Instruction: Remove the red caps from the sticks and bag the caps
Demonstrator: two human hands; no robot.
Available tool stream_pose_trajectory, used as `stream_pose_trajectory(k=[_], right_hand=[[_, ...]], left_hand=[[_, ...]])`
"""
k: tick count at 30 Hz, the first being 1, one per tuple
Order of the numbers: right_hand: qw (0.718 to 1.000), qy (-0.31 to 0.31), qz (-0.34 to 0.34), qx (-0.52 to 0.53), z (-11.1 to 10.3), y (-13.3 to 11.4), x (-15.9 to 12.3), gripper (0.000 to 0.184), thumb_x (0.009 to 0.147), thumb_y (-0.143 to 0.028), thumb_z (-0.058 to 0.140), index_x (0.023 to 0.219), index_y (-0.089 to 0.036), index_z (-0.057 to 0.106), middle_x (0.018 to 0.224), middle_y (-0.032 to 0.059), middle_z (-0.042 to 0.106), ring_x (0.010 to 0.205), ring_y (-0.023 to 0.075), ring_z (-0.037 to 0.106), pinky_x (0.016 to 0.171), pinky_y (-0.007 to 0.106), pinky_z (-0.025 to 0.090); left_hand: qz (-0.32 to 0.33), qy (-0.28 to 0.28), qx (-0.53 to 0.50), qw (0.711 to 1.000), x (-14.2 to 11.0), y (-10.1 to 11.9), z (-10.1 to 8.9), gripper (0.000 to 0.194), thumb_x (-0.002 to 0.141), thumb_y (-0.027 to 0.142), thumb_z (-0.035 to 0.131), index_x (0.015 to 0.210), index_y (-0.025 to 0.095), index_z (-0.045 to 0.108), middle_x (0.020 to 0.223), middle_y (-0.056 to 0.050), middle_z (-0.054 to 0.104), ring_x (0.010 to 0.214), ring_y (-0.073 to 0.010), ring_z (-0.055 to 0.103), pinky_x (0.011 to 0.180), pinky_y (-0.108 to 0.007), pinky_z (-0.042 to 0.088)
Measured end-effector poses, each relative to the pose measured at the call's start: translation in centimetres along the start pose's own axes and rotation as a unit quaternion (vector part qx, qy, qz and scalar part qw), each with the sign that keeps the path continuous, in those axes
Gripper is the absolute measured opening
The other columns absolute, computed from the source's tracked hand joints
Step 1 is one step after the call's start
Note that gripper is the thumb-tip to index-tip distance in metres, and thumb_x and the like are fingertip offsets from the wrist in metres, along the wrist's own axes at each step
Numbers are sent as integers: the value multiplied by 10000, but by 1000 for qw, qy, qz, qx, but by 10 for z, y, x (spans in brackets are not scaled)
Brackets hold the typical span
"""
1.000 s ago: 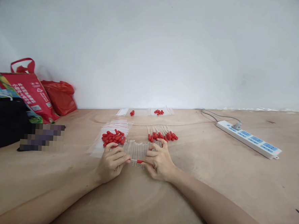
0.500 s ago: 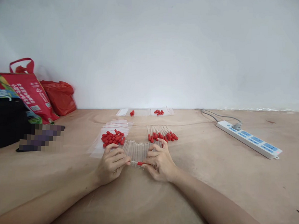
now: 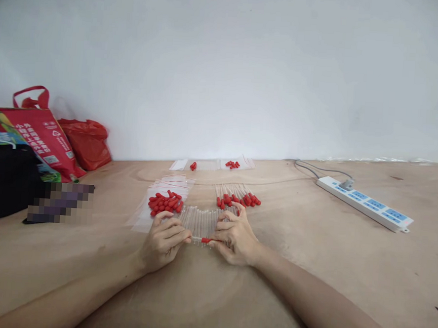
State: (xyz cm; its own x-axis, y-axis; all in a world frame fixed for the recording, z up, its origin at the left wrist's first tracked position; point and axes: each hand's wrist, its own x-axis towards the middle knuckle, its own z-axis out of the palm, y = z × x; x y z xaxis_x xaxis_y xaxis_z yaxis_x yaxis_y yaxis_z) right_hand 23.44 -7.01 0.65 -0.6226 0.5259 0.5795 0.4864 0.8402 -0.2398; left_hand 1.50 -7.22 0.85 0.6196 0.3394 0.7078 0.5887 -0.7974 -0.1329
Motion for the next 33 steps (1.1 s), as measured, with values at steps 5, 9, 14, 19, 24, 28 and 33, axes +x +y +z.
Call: stream_pose_trajectory(k=[5,9,14,19,24,28,33], right_hand=[[1000,-9,-1,-12,-3,-1,-1,185,804,-278,493,700,-251,643,608,-33,592,843,149,501,956,461,143],[997,32,59,-33,-23,24,-12,214,813,-304,475,709,-241,651,653,-6,616,811,162,532,878,426,281],[982,110,135,72,-36,52,-20,205,810,-346,497,814,-210,651,761,47,625,731,157,559,713,314,421],[983,70,158,62,-23,48,-22,259,838,-286,422,974,-198,624,819,72,573,737,154,552,648,281,454],[970,82,231,6,-22,55,-25,282,795,-233,423,1004,-184,605,862,73,580,707,151,557,640,280,451],[947,77,312,-16,-26,59,-26,158,733,-274,495,805,-178,598,694,19,600,542,118,511,522,240,400],[937,52,345,-12,-25,57,-25,139,702,-323,537,703,-203,607,640,-8,615,569,126,535,530,228,381]], left_hand=[[-1,10,-5,1000,-1,-3,0,193,848,172,432,707,192,562,575,37,605,620,-121,530,798,-368,307],[-29,44,25,998,-13,-24,-11,213,834,123,424,675,188,549,620,27,627,613,-113,533,718,-319,336],[-73,55,28,995,-25,-37,-13,115,840,168,464,820,173,578,671,-11,611,627,-123,529,640,-271,388],[-100,20,-2,995,-23,-36,-1,243,865,131,367,1034,138,542,802,-60,565,771,-142,539,718,-265,452],[-102,18,8,995,-23,-39,4,334,849,77,352,1155,120,478,882,-80,514,841,-135,536,738,-247,466],[-94,62,2,994,-15,-38,5,229,825,79,437,1021,135,541,825,-54,557,789,-129,556,742,-253,473],[-71,77,-21,994,-5,-33,7,121,794,77,476,831,154,561,739,-28,590,726,-122,574,694,-238,491]])
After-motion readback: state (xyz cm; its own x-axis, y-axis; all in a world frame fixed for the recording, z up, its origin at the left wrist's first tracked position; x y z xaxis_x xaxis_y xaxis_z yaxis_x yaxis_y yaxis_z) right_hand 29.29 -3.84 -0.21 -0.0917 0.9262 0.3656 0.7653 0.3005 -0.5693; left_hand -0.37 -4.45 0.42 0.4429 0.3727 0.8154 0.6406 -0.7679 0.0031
